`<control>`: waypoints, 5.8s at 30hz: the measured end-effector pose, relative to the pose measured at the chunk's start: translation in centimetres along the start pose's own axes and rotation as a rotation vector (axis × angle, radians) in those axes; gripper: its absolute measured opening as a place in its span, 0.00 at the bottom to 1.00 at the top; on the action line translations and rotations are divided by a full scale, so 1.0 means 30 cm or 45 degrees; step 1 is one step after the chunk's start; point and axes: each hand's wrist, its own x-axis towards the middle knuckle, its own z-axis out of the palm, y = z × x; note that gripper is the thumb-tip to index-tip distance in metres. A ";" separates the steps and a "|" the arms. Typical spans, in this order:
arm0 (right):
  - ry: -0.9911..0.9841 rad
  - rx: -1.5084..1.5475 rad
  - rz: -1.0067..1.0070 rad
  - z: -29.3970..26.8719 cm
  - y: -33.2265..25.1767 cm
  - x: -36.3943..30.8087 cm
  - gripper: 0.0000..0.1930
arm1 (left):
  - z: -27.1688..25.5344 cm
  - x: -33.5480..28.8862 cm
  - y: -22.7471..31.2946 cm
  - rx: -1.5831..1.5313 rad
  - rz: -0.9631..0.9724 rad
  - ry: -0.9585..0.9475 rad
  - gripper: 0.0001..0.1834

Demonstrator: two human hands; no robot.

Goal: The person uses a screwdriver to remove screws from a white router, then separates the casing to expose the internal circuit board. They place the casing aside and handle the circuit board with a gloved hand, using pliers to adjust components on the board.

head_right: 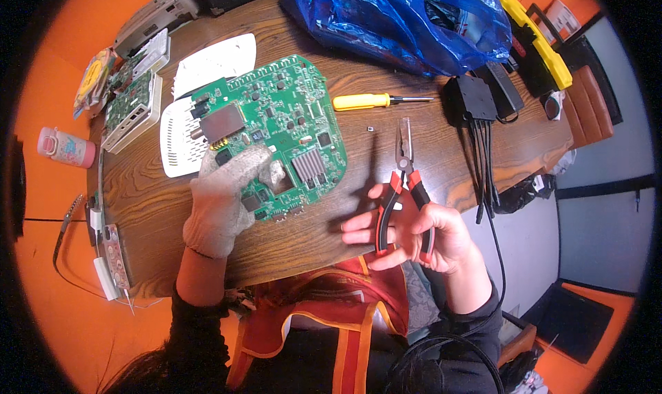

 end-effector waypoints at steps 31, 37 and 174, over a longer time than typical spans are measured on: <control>0.484 -0.952 -0.249 0.098 0.025 -0.048 0.39 | -0.023 -0.002 0.004 -0.117 -0.071 -0.202 0.10; 1.020 -2.570 -1.045 0.081 0.012 0.034 0.33 | -0.025 -0.020 0.011 -0.073 -0.215 -0.196 0.12; 1.135 -3.197 -1.242 0.054 -0.079 0.144 0.26 | -0.040 -0.004 0.023 0.009 -0.036 -0.153 0.24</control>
